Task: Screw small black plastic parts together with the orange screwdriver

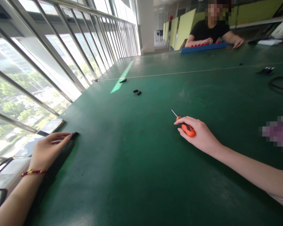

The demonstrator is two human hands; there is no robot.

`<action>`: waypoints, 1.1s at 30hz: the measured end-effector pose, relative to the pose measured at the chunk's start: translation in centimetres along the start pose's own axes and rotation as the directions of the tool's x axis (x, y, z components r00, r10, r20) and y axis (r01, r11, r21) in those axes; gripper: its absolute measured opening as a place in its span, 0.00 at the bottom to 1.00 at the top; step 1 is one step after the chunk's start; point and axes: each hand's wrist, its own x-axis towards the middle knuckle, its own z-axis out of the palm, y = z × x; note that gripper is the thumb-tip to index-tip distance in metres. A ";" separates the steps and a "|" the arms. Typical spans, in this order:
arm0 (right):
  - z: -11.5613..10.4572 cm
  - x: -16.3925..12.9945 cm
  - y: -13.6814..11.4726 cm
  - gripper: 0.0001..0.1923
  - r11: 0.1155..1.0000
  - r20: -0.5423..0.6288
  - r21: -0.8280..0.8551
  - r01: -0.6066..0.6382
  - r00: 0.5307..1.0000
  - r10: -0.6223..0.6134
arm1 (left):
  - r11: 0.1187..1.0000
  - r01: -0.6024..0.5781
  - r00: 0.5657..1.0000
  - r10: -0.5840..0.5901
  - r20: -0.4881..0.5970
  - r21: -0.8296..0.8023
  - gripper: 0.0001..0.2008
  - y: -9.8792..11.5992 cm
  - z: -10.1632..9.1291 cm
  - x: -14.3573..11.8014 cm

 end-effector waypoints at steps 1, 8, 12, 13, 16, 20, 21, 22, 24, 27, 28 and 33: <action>0.0 0.0 0.0 0.09 1.000 0.001 0.001 -0.001 1.000 0.001 | 1.000 0.000 1.000 0.000 0.005 0.005 0.20 0.1 0.0 0.0; -0.1 0.0 -0.1 0.09 1.000 0.002 -0.015 0.013 1.000 -0.013 | 1.000 -0.023 0.999 0.023 0.023 0.000 0.21 0.1 0.0 0.0; -0.1 0.0 -0.2 0.09 1.000 0.001 0.009 -0.008 1.000 0.008 | 0.999 -0.033 0.999 0.032 -0.020 -0.008 0.20 0.8 0.3 -0.4; -0.1 0.0 -0.2 0.09 1.000 -0.004 0.025 -0.017 1.000 0.017 | 0.998 -0.052 0.998 0.051 -0.037 -0.021 0.20 1.4 0.6 -0.7; -0.1 -0.1 -0.5 0.07 0.996 -0.043 0.081 -0.025 0.999 0.029 | 0.983 -0.158 0.987 0.158 -0.008 -0.097 0.20 4.6 1.9 -2.0; -0.4 -0.3 -1.1 0.07 0.995 -0.152 0.083 0.050 0.988 -0.037 | 0.886 -0.309 0.897 0.393 0.205 -0.345 0.18 11.2 5.1 -4.0; -0.5 -0.4 -1.3 0.06 0.994 -0.178 0.080 0.076 0.982 -0.060 | 0.844 -0.336 0.854 0.460 0.243 -0.418 0.17 13.0 6.0 -4.4; -0.6 -0.4 -1.5 0.06 0.992 -0.202 0.078 0.100 0.976 -0.083 | 0.805 -0.356 0.823 0.510 0.248 -0.475 0.16 14.8 7.0 -4.8; -0.8 -0.6 -1.6 0.06 0.987 -0.236 0.072 0.141 0.964 -0.121 | 0.719 -0.416 0.760 0.611 0.221 -0.556 0.14 18.1 8.9 -5.6; -0.9 -0.8 -1.5 0.09 0.983 -0.288 0.078 0.165 0.948 -0.137 | 0.611 -0.483 0.675 0.716 0.178 -0.627 0.09 22.0 11.6 -6.6; -0.9 -0.9 -1.5 0.10 0.981 -0.309 0.077 0.175 0.940 -0.144 | 0.593 -0.504 0.656 0.736 0.169 -0.628 0.08 22.9 12.3 -6.9; -1.0 -1.1 -1.5 0.10 0.963 -0.337 0.031 0.266 0.910 -0.241 | 0.546 -0.618 0.606 0.789 0.101 -0.565 0.07 24.7 14.5 -7.6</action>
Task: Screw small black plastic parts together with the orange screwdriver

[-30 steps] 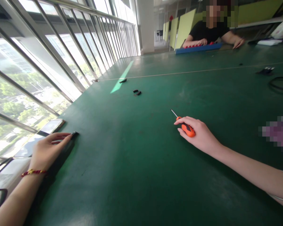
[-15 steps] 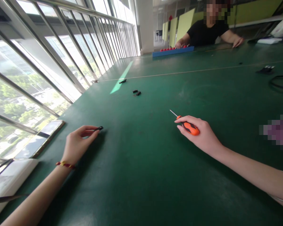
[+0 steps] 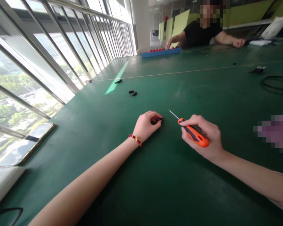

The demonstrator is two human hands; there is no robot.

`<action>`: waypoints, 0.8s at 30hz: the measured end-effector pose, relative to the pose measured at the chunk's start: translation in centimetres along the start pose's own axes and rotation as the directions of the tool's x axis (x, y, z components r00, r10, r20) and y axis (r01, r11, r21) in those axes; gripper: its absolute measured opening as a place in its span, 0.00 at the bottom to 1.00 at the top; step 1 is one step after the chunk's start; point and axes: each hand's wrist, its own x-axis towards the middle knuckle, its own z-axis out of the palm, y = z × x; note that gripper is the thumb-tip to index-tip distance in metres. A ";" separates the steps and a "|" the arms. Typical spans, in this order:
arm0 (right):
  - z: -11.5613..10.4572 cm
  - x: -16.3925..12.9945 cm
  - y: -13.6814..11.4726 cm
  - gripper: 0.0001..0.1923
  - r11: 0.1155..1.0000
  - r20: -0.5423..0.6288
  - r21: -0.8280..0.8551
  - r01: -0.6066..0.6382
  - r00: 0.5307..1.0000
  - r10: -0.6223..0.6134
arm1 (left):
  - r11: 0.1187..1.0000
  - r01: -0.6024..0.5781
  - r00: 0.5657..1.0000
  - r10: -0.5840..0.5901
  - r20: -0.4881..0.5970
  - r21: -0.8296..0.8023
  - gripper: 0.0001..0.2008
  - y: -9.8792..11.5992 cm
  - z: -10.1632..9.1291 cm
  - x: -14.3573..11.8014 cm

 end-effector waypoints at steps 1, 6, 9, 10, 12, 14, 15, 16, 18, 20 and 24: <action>0.0 0.0 -0.1 0.10 1.000 -0.006 0.003 0.008 1.000 -0.008 | 1.000 -0.007 1.000 0.007 -0.002 0.005 0.07 -0.1 0.1 0.0; 0.0 0.1 -0.6 0.07 0.999 -0.041 -0.012 0.034 0.999 -0.034 | 1.000 -0.015 0.999 0.016 0.035 -0.019 0.07 -0.4 -0.3 -0.1; 0.1 0.1 -0.7 0.06 1.000 -0.054 -0.018 0.024 0.998 -0.025 | 1.000 -0.009 0.999 0.011 0.051 -0.026 0.07 -0.3 -0.3 -0.1; 0.1 0.2 -0.6 0.05 1.000 -0.057 -0.017 0.017 0.998 -0.018 | 1.000 -0.007 0.999 0.008 0.053 -0.027 0.07 -0.3 -0.2 -0.1; 0.1 0.2 -0.6 0.05 1.000 -0.062 -0.019 0.008 0.998 -0.009 | 1.000 -0.005 0.999 0.007 0.052 -0.026 0.07 -0.3 -0.2 -0.1; 0.1 0.2 -0.5 0.05 0.999 -0.072 -0.018 0.031 0.997 -0.032 | 1.000 -0.011 0.999 0.012 0.051 -0.020 0.07 -0.2 -0.2 -0.1; 0.2 0.2 -0.4 0.05 0.999 -0.080 -0.016 0.048 0.996 -0.049 | 1.000 -0.014 0.999 0.015 0.051 -0.018 0.07 -0.2 -0.2 -0.1; 0.2 0.2 -0.3 0.05 0.998 -0.087 -0.014 0.064 0.994 -0.065 | 1.000 -0.016 0.999 0.017 0.052 -0.016 0.07 -0.2 -0.2 -0.2; 0.3 0.3 -0.2 0.06 0.997 -0.092 -0.011 0.079 0.993 -0.079 | 1.000 -0.018 0.998 0.019 0.054 -0.014 0.07 -0.2 -0.2 -0.2; 0.3 0.2 -0.1 0.06 0.998 -0.083 -0.010 0.069 0.994 -0.070 | 1.000 -0.023 0.998 0.023 0.054 -0.014 0.07 -0.3 -0.1 -0.2; 0.3 0.1 -0.1 0.05 1.000 -0.069 0.003 0.017 0.997 -0.017 | 0.999 -0.039 0.998 0.040 0.050 -0.012 0.07 -0.4 0.0 -0.2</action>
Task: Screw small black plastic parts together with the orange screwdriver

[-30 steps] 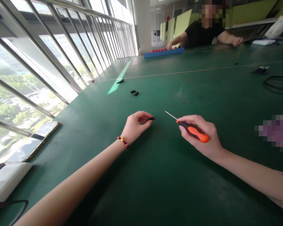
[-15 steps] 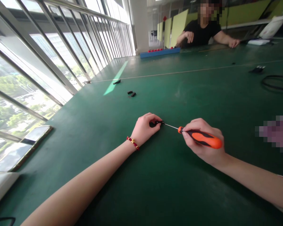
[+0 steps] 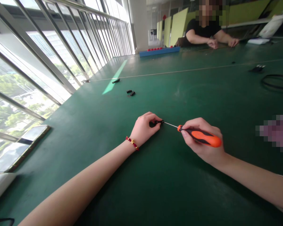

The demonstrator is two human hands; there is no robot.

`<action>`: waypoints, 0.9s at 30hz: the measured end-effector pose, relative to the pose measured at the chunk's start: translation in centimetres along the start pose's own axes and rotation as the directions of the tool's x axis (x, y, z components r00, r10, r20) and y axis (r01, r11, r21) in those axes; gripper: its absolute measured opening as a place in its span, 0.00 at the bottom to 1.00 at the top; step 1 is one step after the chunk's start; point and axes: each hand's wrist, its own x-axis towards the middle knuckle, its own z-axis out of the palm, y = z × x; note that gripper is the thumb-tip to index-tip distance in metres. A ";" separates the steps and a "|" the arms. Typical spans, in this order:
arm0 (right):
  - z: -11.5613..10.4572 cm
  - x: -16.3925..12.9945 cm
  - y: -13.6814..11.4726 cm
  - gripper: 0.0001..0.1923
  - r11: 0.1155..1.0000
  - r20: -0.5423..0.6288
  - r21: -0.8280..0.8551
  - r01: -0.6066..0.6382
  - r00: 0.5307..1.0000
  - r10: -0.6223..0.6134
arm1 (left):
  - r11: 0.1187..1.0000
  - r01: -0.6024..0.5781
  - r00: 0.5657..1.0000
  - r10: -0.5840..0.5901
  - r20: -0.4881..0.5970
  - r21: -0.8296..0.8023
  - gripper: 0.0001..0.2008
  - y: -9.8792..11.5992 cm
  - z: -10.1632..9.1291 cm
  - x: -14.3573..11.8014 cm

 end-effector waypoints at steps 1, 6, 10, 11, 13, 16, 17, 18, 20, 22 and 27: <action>0.0 0.0 0.0 0.05 1.000 0.000 0.002 -0.015 1.000 0.015 | 1.000 -0.007 1.000 0.007 0.001 0.001 0.07 0.0 0.0 0.0; 0.2 0.1 -0.2 0.06 0.998 -0.054 0.016 -0.056 0.997 0.056 | 0.999 -0.029 1.000 0.029 0.012 0.030 0.07 0.0 0.2 -0.1; 0.6 0.2 -0.1 0.15 0.990 -0.181 0.123 -0.062 0.980 0.084 | 0.996 -0.029 0.999 0.027 0.025 0.089 0.08 0.3 0.1 -0.1; 0.6 0.1 0.0 0.17 0.986 -0.185 0.157 -0.063 0.978 0.092 | 0.994 -0.031 0.999 0.029 0.025 0.105 0.08 0.5 0.1 -0.2; 0.5 0.1 0.1 0.17 0.980 -0.149 0.182 -0.082 0.983 0.111 | 0.990 -0.038 0.999 0.035 0.020 0.134 0.09 0.7 0.0 -0.2; 0.2 0.1 0.0 0.09 0.992 -0.085 0.093 -0.088 0.992 0.096 | 0.987 -0.049 0.999 0.047 0.017 0.156 0.07 0.9 0.0 -0.2; 0.0 0.2 -0.1 0.08 0.996 -0.077 0.059 -0.068 0.994 0.072 | 0.987 -0.053 0.999 0.051 0.020 0.154 0.07 0.9 0.0 -0.2; -0.1 0.3 -0.3 0.08 0.998 -0.075 0.035 -0.043 0.996 0.046 | 0.987 -0.058 0.998 0.055 0.022 0.148 0.06 0.8 0.0 -0.2; -0.4 0.8 -0.5 0.09 1.000 -0.083 -0.002 -0.021 0.996 0.020 | 0.990 -0.064 0.998 0.062 0.024 0.127 0.06 0.7 0.1 -0.1; -0.6 1.6 -0.6 0.08 0.998 -0.105 -0.037 -0.059 0.993 0.055 | 0.992 -0.069 0.997 0.066 0.028 0.108 0.06 0.6 0.2 0.0; -0.6 3.9 -0.2 0.20 0.990 -0.182 0.024 -0.140 0.973 0.142 | 0.995 -0.057 0.997 0.052 0.059 0.084 0.06 0.6 0.2 0.1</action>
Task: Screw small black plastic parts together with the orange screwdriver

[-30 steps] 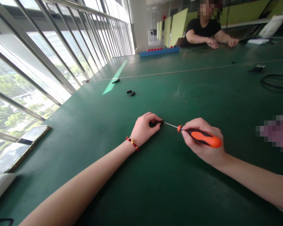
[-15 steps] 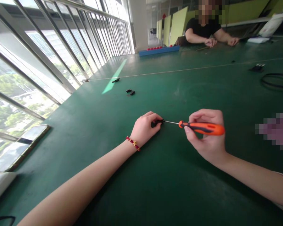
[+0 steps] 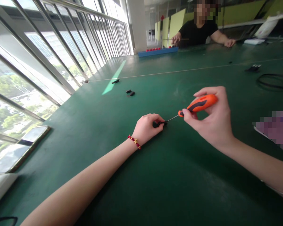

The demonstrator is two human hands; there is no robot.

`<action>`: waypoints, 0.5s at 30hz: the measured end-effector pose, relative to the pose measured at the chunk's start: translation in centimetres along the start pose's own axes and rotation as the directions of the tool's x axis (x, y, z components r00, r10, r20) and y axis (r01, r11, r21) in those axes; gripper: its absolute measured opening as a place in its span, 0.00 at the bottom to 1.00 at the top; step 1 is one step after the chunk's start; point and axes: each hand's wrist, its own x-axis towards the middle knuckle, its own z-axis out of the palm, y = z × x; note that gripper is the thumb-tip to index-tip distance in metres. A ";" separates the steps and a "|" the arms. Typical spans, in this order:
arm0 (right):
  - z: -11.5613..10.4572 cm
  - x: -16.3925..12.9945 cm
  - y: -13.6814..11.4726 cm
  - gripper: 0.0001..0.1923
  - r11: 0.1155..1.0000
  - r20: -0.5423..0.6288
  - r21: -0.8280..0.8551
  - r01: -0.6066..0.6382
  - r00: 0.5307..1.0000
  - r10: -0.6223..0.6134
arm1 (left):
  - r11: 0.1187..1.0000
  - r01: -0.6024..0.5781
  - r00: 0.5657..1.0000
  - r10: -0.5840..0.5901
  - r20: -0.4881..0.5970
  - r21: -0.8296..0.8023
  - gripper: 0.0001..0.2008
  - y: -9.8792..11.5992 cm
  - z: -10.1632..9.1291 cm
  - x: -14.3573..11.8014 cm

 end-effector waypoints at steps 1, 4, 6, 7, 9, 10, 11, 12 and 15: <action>0.1 0.4 0.0 0.23 1.000 0.018 0.002 -0.003 1.000 0.003 | 1.000 0.003 1.000 -0.003 0.006 0.002 0.06 0.0 0.0 0.0; 0.5 1.6 -0.4 0.22 0.996 0.076 -0.085 0.012 0.997 -0.005 | 1.000 0.011 1.000 -0.011 0.017 -0.005 0.06 -0.1 -0.1 0.1; 0.6 2.4 -1.1 0.15 0.981 0.094 -0.189 0.045 0.995 -0.027 | 1.000 0.014 1.000 -0.014 0.021 -0.014 0.07 -0.3 -0.1 0.1; 0.7 2.9 -1.5 0.12 0.969 0.089 -0.240 0.062 0.995 -0.042 | 1.000 0.013 1.000 -0.013 0.023 -0.019 0.07 -0.4 -0.1 0.1; 0.7 4.0 -2.2 0.12 0.944 0.096 -0.317 0.089 0.994 -0.061 | 1.000 0.006 1.000 -0.005 0.030 -0.031 0.07 -0.5 0.0 0.2; 0.6 4.7 -2.4 0.13 0.939 0.131 -0.332 0.095 0.990 -0.054 | 0.999 0.002 0.999 -0.001 0.034 -0.037 0.07 -0.6 0.0 0.2; 0.5 5.4 -2.6 0.12 0.939 0.191 -0.330 0.097 0.981 -0.035 | 0.999 -0.001 0.999 0.003 0.038 -0.043 0.07 -0.7 0.0 0.2; 0.5 6.1 -2.8 0.08 0.945 0.271 -0.314 0.093 0.963 -0.005 | 0.999 -0.005 0.999 0.007 0.041 -0.048 0.06 -0.7 0.0 0.2; 0.4 8.1 -3.0 0.08 0.932 0.425 -0.354 0.074 0.901 0.090 | 0.998 -0.007 0.999 0.010 0.047 -0.062 0.06 -0.7 0.1 0.3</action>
